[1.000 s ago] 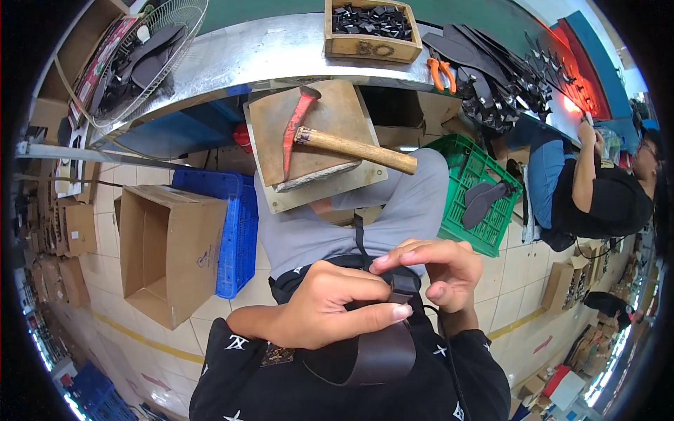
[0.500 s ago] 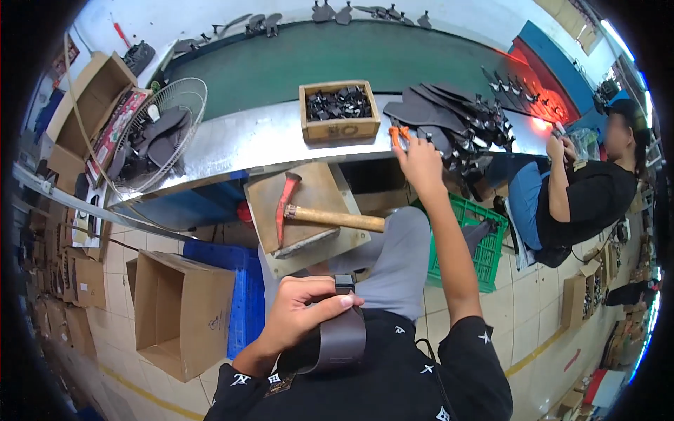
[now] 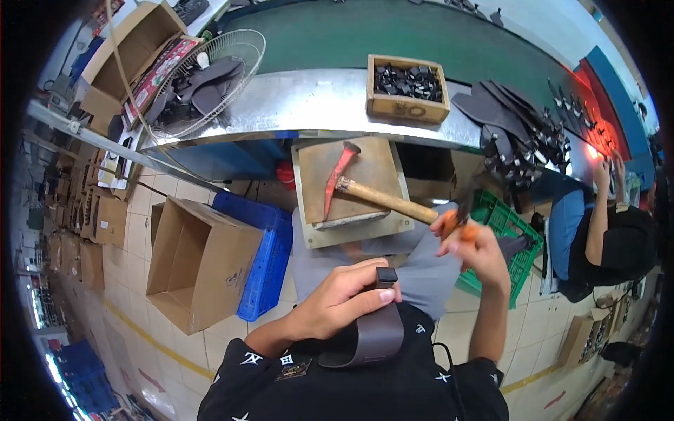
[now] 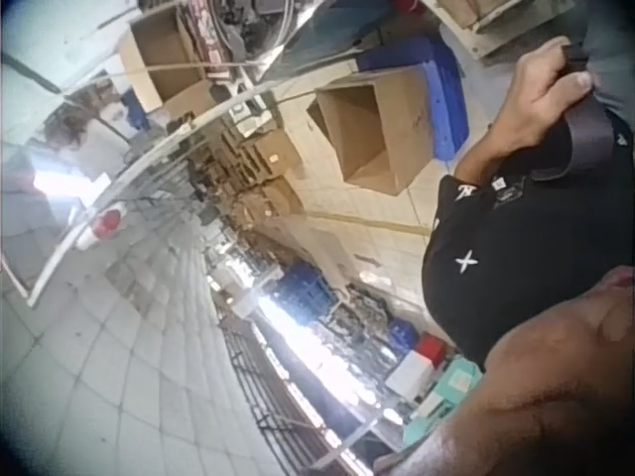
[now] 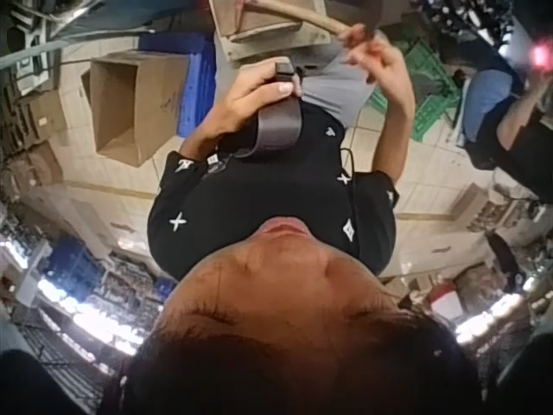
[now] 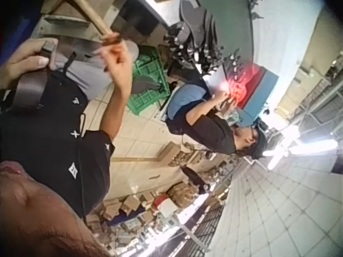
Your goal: Hammering and trimming shoe components for assembly at a manufacturing workstation.
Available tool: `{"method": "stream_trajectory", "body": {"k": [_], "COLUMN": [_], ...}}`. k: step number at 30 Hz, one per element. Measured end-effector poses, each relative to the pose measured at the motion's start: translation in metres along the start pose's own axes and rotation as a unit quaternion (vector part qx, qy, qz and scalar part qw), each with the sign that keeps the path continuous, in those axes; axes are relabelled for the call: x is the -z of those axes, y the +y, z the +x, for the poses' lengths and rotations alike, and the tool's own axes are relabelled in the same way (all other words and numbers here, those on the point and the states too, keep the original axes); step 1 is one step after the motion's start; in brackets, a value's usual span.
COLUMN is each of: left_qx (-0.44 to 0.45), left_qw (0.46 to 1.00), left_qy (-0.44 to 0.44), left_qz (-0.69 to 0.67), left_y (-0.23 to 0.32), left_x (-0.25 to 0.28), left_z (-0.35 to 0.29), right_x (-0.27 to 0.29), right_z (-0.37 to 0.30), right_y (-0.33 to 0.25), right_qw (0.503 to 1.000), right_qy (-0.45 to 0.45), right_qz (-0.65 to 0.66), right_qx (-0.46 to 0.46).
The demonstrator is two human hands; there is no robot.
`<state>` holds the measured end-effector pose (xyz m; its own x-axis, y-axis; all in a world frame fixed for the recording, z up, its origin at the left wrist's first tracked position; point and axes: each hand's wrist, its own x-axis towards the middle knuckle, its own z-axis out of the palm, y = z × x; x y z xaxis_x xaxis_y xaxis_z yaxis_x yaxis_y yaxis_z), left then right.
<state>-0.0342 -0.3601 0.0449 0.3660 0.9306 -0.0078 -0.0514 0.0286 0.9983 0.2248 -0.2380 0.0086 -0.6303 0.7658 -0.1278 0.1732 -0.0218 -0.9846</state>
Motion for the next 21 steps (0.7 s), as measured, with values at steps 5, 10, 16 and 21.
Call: {"method": "stream_trajectory", "body": {"k": [5,10,16,21], "left_qx": [0.025,0.009,0.015,-0.015], "left_qw": [0.999,1.000,0.999,1.000], "left_qy": [-0.025,-0.022,-0.022,-0.014], "left_qz": [-0.011,-0.004,0.017,-0.001], "left_y": [-0.004,-0.007,-0.004,-0.009], "left_x": [0.000,-0.001,0.001,-0.001], "left_z": [0.010,0.011,0.007,0.003], "right_x": [-0.009,-0.007,-0.011,-0.013], "right_z": [-0.032,-0.040,-0.035,-0.036], "right_y": [-0.029,-0.063,-0.072,-0.078], "right_qw": [0.989,0.951,0.941,0.948], "right_qy": [-0.130,-0.142,-0.154,-0.159], "right_qz": [-0.044,-0.265,-0.291,-0.272], "right_qx": [0.061,0.071,0.073,0.038]}}
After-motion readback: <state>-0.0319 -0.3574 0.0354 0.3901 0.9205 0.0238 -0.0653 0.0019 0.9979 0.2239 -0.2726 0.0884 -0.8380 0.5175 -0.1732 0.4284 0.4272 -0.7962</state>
